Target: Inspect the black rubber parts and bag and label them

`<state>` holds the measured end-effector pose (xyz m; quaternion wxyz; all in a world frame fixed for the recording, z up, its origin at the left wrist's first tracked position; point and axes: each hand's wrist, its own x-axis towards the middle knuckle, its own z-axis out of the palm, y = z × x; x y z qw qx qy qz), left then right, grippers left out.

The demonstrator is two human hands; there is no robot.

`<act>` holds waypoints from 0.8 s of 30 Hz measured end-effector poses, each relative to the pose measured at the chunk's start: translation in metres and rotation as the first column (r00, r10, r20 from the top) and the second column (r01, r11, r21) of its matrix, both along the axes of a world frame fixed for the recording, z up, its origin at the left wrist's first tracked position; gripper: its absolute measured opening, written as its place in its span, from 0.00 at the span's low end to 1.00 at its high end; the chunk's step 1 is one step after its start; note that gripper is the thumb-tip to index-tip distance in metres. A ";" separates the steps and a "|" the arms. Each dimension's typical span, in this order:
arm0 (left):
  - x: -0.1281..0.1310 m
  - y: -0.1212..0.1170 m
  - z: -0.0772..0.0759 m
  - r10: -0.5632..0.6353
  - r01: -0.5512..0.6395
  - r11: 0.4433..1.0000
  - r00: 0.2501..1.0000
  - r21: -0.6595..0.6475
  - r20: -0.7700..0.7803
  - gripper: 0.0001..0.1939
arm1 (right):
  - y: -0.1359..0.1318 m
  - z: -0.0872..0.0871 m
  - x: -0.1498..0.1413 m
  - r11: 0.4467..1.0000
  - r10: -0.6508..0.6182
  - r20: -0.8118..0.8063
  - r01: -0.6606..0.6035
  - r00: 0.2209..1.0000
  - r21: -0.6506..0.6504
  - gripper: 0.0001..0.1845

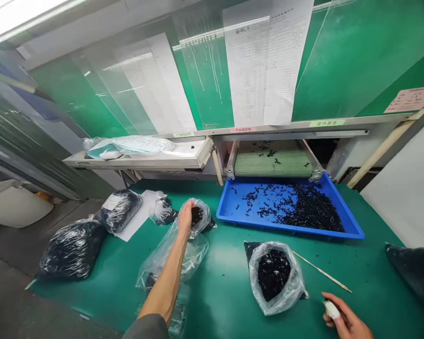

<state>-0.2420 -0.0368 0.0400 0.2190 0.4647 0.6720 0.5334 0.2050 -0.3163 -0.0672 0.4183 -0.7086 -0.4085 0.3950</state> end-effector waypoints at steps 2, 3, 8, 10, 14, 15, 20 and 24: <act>0.000 -0.004 0.001 0.000 0.002 1.000 0.999 0.025 -0.049 0.19 | 0.000 0.017 -0.014 0.998 -0.011 0.043 0.008 0.999 0.060 0.19; 0.001 -0.007 0.001 0.002 0.001 0.999 0.997 0.043 -0.077 0.18 | -0.001 0.026 -0.022 0.996 -0.017 0.056 0.011 0.998 0.093 0.19; 0.019 -0.029 -0.006 -0.023 0.057 0.986 0.977 0.159 -0.210 0.16 | 0.003 0.061 -0.054 0.990 0.083 0.041 -0.087 0.996 0.107 0.17; 0.025 -0.033 -0.011 -0.028 0.076 0.978 0.970 0.194 -0.242 0.14 | 0.006 0.070 -0.067 0.981 0.160 0.038 -0.163 0.986 0.107 0.15; 0.024 -0.029 -0.015 0.014 0.050 0.970 0.966 0.240 -0.259 0.11 | 0.015 0.082 -0.083 0.961 0.224 0.025 -0.225 0.974 0.159 0.12; 0.025 -0.029 -0.013 0.027 0.040 0.967 0.965 0.251 -0.261 0.10 | 0.017 0.084 -0.085 0.962 0.214 0.005 -0.211 0.977 0.172 0.12; 0.070 -0.067 0.000 -0.209 0.231 0.966 0.963 0.114 -0.172 0.09 | 0.032 0.089 -0.094 0.957 0.212 0.019 -0.211 0.977 0.200 0.11; 0.149 -0.127 -0.002 -0.661 0.767 0.617 0.626 -0.176 0.413 0.19 | 0.053 0.098 -0.104 0.937 0.228 0.170 -0.263 0.959 0.228 0.13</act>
